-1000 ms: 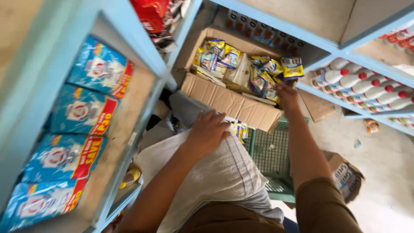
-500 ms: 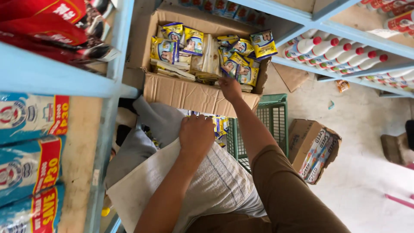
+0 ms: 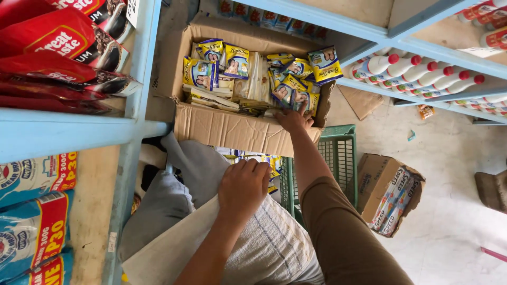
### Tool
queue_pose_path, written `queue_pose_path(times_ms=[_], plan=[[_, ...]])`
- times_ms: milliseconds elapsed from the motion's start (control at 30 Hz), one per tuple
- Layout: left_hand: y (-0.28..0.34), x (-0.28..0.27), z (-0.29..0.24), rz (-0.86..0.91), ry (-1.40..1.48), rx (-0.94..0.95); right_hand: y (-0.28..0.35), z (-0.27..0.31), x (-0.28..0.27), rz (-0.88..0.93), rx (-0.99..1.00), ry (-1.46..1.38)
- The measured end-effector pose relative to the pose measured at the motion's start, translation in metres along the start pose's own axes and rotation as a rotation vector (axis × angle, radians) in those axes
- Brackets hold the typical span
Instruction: Arranging milk powder packets onto shelves from a box.
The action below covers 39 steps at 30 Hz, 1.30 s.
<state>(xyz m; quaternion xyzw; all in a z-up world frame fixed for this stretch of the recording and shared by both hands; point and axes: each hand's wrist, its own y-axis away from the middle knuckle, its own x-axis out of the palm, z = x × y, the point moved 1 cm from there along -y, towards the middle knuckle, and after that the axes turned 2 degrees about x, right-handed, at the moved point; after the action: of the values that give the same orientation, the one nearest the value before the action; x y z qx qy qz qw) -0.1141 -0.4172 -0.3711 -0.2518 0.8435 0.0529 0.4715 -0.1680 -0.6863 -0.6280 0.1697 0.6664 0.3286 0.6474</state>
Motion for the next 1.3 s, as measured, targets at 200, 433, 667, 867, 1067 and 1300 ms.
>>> queue_pose_path(times_ms=[200,433,667,867,1067,1300], plan=[[-0.004,-0.004,-0.001,-0.009,0.028,-0.001,-0.037,-0.009,0.024,-0.046,0.068,-0.032],[-0.004,0.007,-0.001,0.030,0.033,-0.015,-0.017,-0.067,0.021,-0.695,-0.036,-0.453],[-0.003,-0.007,-0.004,-0.014,0.324,-0.239,0.171,-0.041,-0.078,-0.638,-0.692,-1.036],[0.011,-0.025,0.035,-0.039,1.642,-0.498,0.343,-0.017,-0.142,-0.717,-1.425,-0.678],[0.079,-0.114,0.018,-0.171,1.597,-0.422,0.431,-0.008,-0.143,-0.653,-1.942,-0.357],[0.141,-0.214,-0.042,-0.196,0.961,-0.179,0.495,0.034,-0.138,0.019,-1.652,-1.188]])
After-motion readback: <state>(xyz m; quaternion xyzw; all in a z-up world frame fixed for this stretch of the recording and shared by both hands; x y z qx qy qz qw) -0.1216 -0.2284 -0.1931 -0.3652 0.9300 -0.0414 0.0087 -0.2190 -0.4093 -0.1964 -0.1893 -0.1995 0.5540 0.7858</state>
